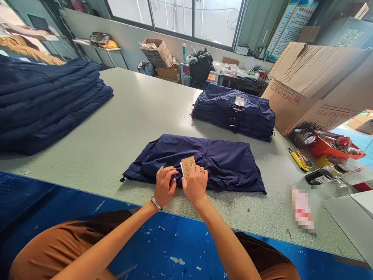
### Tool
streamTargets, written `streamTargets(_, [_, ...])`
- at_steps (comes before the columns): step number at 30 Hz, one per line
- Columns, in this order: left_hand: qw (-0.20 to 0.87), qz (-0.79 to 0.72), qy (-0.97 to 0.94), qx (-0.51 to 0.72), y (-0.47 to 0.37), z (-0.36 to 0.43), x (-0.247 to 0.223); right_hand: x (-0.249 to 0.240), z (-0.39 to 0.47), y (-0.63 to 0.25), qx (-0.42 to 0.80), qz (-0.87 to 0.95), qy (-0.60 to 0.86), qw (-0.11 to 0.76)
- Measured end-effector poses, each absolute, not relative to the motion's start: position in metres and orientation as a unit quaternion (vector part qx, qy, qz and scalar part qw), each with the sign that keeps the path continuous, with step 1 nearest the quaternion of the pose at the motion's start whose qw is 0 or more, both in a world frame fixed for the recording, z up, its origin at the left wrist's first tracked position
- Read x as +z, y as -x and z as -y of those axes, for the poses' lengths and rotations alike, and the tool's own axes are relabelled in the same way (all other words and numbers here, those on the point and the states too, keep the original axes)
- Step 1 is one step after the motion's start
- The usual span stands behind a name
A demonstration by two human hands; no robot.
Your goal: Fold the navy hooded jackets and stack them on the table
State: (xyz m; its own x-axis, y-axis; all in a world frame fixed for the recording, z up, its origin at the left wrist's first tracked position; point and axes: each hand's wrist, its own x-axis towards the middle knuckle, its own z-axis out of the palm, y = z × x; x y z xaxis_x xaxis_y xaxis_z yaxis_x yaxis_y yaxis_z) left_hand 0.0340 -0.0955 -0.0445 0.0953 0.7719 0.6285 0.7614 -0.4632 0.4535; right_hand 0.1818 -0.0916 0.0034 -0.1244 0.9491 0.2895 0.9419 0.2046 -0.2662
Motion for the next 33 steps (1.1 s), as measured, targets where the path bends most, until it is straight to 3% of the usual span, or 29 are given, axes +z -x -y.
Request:
streamTargets(5, [0.026, -0.519, -0.754, 0.402, -0.037, 0.079, -0.047, 0.004, 0.088, -0.170, 0.009, 0.731, 0.669, 0.133])
streamTargets(10, [0.023, -0.520, -0.758, 0.393, -0.047, 0.075, -0.059, 0.006, 0.084, -0.180, 0.085, 0.698, 0.692, 0.162])
streamTargets(15, [0.021, -0.548, -0.754, 0.362, -0.046, 0.081, -0.074, -0.005, 0.071, -0.216, 0.204, 0.605, 0.701, 0.318])
streamTargets(22, [0.007, -0.548, -0.760, 0.350, -0.044, 0.082, -0.079, -0.029, 0.054, -0.262, 0.411, 0.456, 0.583, 0.532])
streamTargets(26, [0.002, -0.548, -0.767, 0.334, -0.046, 0.082, -0.078, -0.035, 0.050, -0.273, 0.326, 0.479, 0.612, 0.539])
streamTargets(33, [0.014, -0.550, -0.774, 0.314, -0.045, 0.083, -0.079, -0.037, 0.051, -0.276, 0.057, 0.592, 0.725, 0.348])
